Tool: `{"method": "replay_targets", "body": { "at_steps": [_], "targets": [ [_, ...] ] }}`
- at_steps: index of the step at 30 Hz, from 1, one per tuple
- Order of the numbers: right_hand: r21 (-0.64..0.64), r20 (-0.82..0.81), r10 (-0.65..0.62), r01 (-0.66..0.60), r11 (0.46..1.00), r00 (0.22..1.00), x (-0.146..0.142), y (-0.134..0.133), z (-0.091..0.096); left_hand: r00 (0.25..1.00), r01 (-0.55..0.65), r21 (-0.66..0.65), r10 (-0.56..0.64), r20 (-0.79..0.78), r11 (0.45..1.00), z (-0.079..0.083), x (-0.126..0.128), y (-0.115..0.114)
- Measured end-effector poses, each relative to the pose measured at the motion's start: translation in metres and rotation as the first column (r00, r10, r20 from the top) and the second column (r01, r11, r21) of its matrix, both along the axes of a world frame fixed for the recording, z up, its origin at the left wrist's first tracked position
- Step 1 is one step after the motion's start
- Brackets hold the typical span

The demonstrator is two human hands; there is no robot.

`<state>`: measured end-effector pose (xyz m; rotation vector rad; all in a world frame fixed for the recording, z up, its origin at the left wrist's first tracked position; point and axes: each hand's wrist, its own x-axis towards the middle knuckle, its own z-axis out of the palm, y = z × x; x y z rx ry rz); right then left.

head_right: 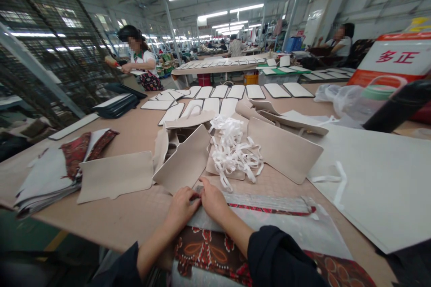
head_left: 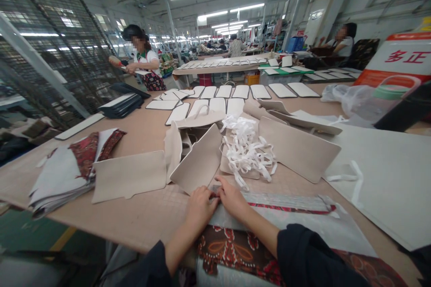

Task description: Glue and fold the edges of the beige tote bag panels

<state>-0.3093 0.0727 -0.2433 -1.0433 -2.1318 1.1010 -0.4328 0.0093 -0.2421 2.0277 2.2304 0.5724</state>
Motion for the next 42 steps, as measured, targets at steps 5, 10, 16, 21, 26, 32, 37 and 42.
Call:
{"method": "replay_targets", "body": {
  "at_steps": [5, 10, 16, 21, 26, 32, 37, 42],
  "targets": [
    [-0.03, -0.093, -0.002, -0.001, 1.0, 0.996, 0.009, -0.005, -0.008, 0.975, -0.039, -0.049, 0.049, 0.219, 0.998, -0.005, -0.007, 0.01],
    [0.076, -0.176, 0.028, -0.015, 0.997, 0.984, 0.018, -0.013, -0.021, 0.96, -0.058, -0.108, 0.085, 0.266, 0.992, -0.01, -0.013, 0.016],
    [0.302, -0.152, 0.089, -0.04, 0.953, 0.984, 0.02, -0.017, -0.033, 0.948, -0.059, -0.19, 0.114, 0.297, 0.98, -0.01, -0.016, 0.022],
    [0.392, -0.119, 0.095, -0.042, 0.919, 0.988, 0.02, -0.019, -0.033, 0.938, -0.021, -0.249, 0.105, 0.33, 0.968, -0.003, -0.02, 0.027],
    [0.4, -0.104, 0.075, -0.028, 0.916, 0.992, 0.021, -0.021, -0.029, 0.934, -0.003, -0.272, 0.1, 0.343, 0.962, 0.002, -0.022, 0.029],
    [0.41, -0.039, 0.094, -0.069, 0.91, 0.995, 0.022, -0.021, -0.026, 0.945, -0.041, -0.247, 0.118, 0.305, 0.968, 0.001, -0.018, 0.027],
    [0.53, 0.189, 0.116, -0.2, 0.824, 0.975, 0.022, -0.026, -0.016, 0.941, -0.057, -0.223, 0.127, 0.313, 0.973, 0.003, -0.016, 0.025],
    [0.641, 0.421, 0.043, -0.331, 0.693, 0.906, 0.007, -0.039, -0.001, 0.92, -0.018, -0.183, 0.088, 0.381, 0.983, 0.005, -0.024, 0.02]
  ]
}}
